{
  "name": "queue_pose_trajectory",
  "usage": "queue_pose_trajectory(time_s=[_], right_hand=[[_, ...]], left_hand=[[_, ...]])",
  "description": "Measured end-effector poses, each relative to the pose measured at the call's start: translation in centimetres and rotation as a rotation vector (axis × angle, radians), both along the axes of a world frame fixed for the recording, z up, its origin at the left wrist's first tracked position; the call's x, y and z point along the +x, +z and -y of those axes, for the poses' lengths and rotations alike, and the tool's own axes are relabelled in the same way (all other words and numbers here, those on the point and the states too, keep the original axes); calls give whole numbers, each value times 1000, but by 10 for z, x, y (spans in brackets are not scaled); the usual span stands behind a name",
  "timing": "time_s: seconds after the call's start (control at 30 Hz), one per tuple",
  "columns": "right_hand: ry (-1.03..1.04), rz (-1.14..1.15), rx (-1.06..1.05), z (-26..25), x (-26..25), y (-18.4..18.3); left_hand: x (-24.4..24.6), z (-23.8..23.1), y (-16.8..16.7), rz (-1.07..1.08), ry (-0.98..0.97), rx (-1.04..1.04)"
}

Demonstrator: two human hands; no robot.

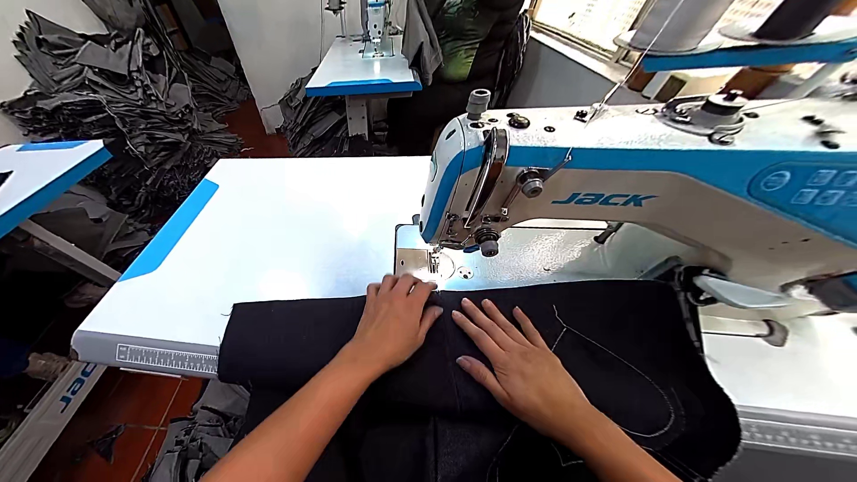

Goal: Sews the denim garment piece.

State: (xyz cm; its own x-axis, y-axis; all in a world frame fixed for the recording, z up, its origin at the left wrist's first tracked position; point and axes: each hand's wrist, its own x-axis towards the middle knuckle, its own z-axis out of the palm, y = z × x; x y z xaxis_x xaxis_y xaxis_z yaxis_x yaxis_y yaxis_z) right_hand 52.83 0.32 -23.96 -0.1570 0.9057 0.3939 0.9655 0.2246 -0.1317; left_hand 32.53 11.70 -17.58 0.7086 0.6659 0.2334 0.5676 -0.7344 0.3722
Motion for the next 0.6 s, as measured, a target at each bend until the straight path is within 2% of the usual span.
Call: queue_pose_trajectory(time_s=[0.13, 0.27, 0.47, 0.6], right_hand=[[15, -5, 17, 0, 1, -2], [23, -4, 60, 3, -2, -3], [18, -33, 40, -1, 1, -2], [6, -55, 20, -4, 2, -1]], left_hand=[[32, -40, 16, -136, -87, -350], [34, -47, 28, -306, -88, -460], [34, -47, 31, -129, -152, -489], [34, -52, 19, 130, 77, -708]])
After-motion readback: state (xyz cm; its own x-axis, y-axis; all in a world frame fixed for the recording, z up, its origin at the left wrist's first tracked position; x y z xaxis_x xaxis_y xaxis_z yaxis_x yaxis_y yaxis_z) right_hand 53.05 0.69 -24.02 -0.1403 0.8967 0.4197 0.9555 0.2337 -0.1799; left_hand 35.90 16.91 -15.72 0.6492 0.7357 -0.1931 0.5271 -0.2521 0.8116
